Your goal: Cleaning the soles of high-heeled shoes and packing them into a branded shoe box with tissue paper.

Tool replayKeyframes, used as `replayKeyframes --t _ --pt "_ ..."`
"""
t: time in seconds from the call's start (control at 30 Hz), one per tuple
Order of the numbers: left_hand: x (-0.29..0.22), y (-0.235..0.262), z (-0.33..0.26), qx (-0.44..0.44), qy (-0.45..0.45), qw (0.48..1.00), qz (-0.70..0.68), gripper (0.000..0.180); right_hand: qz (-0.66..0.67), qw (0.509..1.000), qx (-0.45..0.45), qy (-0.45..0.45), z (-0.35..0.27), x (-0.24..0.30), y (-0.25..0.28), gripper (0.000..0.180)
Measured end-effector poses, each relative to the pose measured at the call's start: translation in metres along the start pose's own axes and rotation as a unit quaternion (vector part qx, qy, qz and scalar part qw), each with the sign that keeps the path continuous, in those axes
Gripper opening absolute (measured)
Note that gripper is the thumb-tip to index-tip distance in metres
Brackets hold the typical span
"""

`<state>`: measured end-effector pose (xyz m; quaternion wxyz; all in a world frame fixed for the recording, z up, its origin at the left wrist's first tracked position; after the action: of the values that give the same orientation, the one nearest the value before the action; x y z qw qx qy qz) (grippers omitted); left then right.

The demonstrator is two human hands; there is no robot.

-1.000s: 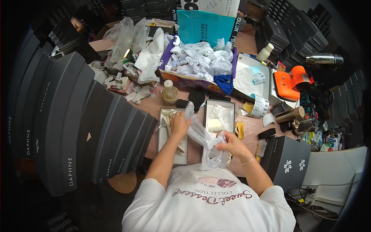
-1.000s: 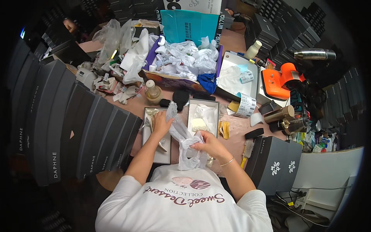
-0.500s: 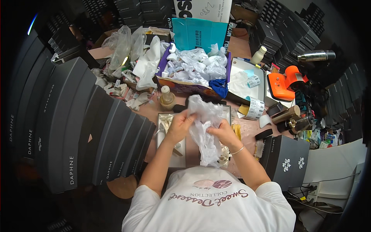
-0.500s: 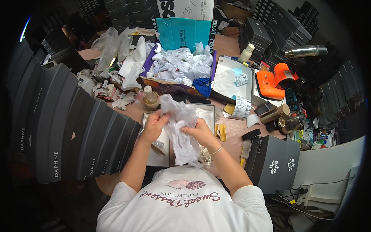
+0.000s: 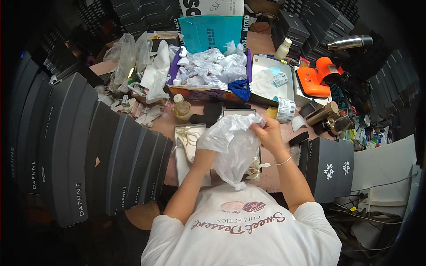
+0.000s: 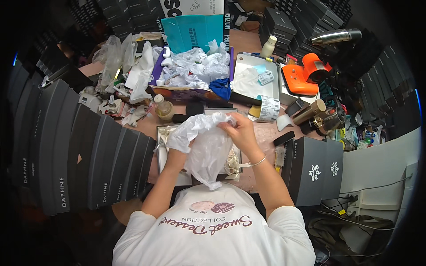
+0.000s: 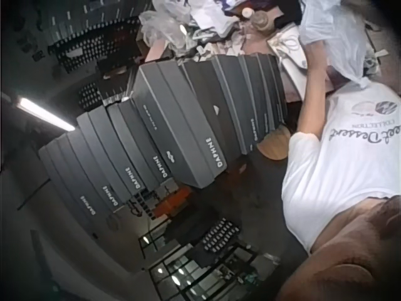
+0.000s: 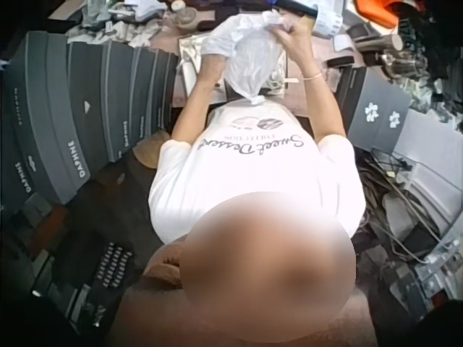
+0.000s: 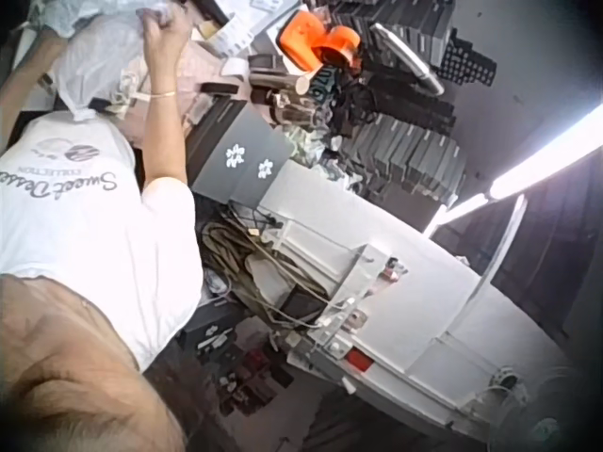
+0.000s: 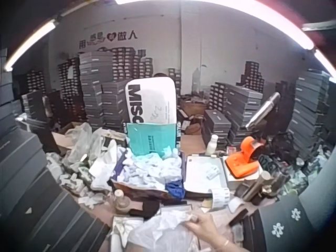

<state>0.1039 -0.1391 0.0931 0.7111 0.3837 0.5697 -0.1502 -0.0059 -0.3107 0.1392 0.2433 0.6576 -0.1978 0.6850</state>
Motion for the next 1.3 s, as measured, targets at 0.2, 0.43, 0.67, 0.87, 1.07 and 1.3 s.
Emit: replayKeyframes --t 0.2,0.43,0.67,0.87,1.07,1.3 --pt "0.007 -0.012 -0.01 0.018 0.044 0.975 -0.215 0.043 0.23 0.97 0.059 -0.049 -0.032 -0.02 -0.024 0.035" --pt "0.006 0.005 -0.01 0.078 0.026 0.993 -0.083 0.036 0.092 0.981 0.169 0.032 -0.036 -0.02 -0.016 0.029" --pt "-0.053 0.012 -0.004 0.13 -0.213 0.967 0.054 0.033 0.388 0.893 0.217 -0.067 -0.013 -0.012 0.033 0.07" --pt "-0.099 0.004 -0.005 0.074 -0.305 0.929 0.196 0.041 0.042 0.908 0.394 -0.133 -0.035 -0.024 -0.052 0.064" --pt "0.013 -0.03 -0.012 0.265 0.026 0.933 -0.241 0.045 0.319 0.906 0.183 -0.211 -0.029 -0.038 -0.036 0.031" --pt "0.048 -0.017 -0.028 0.15 0.123 0.977 -0.085 0.024 0.243 0.932 0.117 -0.243 -0.033 -0.073 -0.012 0.027"
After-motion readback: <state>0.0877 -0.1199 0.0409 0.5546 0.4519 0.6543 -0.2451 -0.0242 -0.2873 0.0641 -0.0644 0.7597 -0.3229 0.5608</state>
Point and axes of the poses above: each hand's wrist, its own z-axis towards the middle knuckle, its own y-axis out of the back of the hand, x = y × z, the point moved 8 cm from there along z, towards the middle knuckle, and after that the axes turned 15 degrees about z, right-handed, at the moved point
